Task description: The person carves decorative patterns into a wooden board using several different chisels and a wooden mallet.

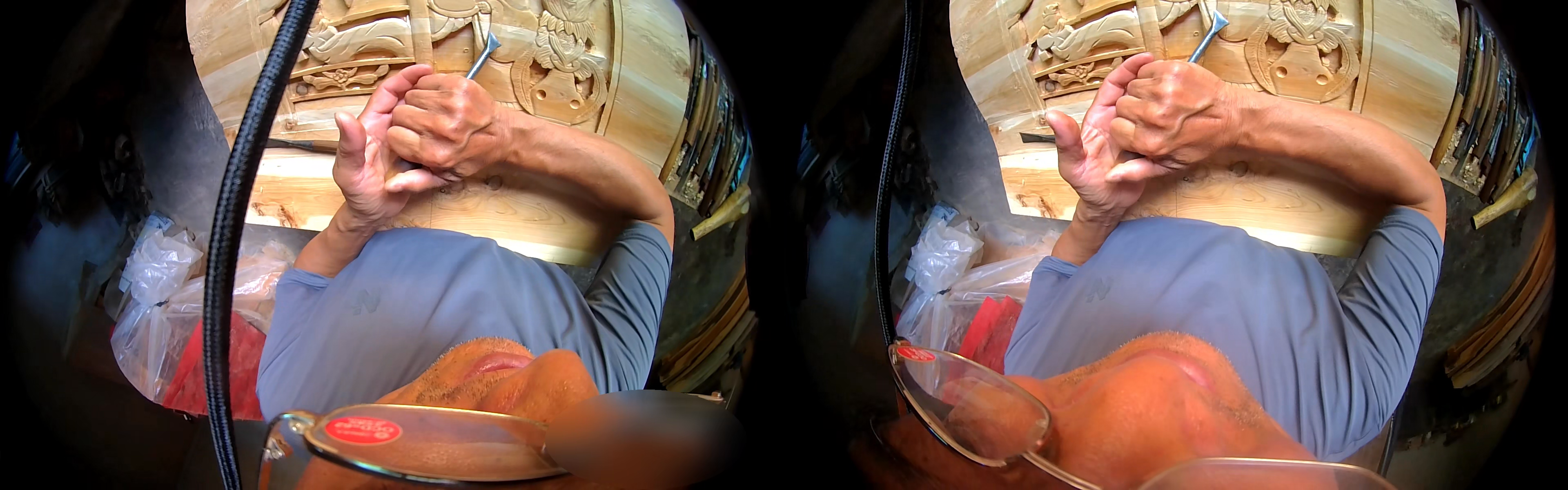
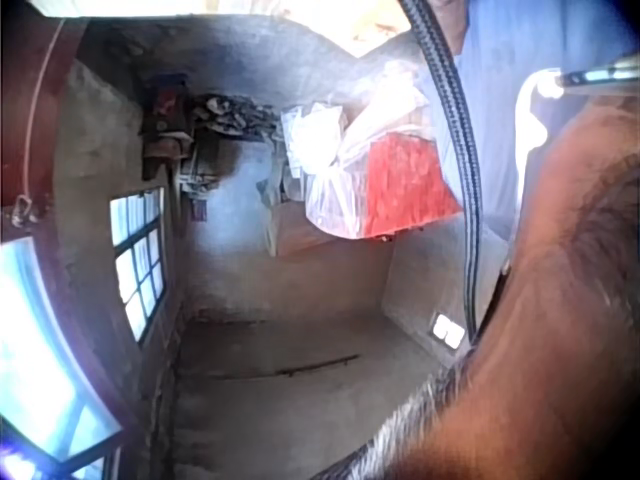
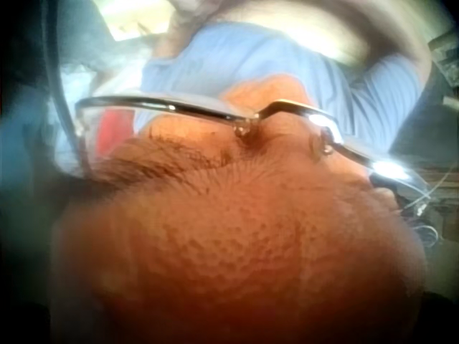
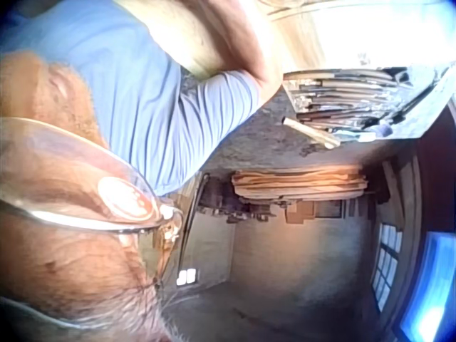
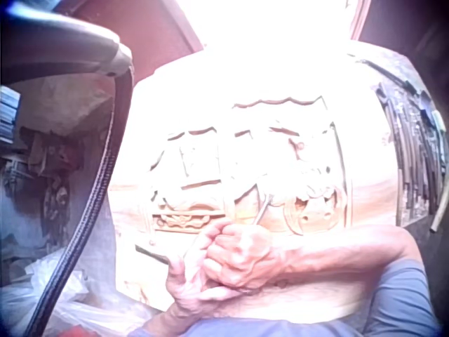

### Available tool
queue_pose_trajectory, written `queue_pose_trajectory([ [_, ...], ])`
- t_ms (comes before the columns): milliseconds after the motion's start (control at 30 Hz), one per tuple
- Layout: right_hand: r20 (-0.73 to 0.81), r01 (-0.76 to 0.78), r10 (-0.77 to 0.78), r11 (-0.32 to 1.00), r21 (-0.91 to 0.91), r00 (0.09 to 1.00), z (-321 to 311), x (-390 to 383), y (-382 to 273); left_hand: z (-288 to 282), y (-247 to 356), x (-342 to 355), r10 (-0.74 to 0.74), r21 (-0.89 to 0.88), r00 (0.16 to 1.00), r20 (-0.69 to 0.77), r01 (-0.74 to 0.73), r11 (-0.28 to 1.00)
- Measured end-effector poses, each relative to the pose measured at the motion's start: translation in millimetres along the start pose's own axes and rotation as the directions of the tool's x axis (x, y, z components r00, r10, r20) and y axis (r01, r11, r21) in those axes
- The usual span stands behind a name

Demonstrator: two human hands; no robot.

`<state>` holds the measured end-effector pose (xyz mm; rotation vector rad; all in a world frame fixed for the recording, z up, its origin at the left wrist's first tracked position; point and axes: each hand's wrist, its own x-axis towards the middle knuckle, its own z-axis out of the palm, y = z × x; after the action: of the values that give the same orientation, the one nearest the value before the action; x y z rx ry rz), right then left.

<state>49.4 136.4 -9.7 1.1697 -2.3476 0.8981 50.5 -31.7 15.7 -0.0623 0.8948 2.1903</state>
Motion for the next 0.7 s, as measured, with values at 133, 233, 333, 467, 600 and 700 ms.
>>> queue_pose_trajectory([
  [133,-0.007,0.014,-0.014,1.000,0.026,1.000,-7.7,3.2,9.8,5.0,6.5,8.1,-0.045,0.058,0.998,-0.052,0.048,0.997],
  [233,-0.018,0.019,-0.019,1.000,-0.002,1.000,-9.0,3.6,16.0,11.0,13.0,15.9,-0.055,0.079,0.997,-0.049,0.058,0.995],
  [333,-0.051,0.023,-0.021,0.999,0.040,0.998,-12.3,7.6,19.6,15.3,12.0,17.7,-0.028,0.094,0.998,-0.063,0.034,0.995],
  [467,-0.071,0.035,-0.030,0.998,0.060,0.997,-12.6,7.5,21.8,14.3,9.7,16.6,-0.007,0.001,1.000,-0.030,0.007,1.000],
  [600,-0.056,0.021,-0.019,0.999,0.043,0.998,-15.5,9.5,22.6,20.1,12.7,16.7,-0.015,0.019,0.999,-0.047,0.016,1.000],
  [700,-0.075,0.021,-0.017,0.998,0.054,0.997,-16.3,9.6,22.9,24.1,14.6,16.3,-0.026,0.022,0.998,-0.059,0.027,0.999],
])
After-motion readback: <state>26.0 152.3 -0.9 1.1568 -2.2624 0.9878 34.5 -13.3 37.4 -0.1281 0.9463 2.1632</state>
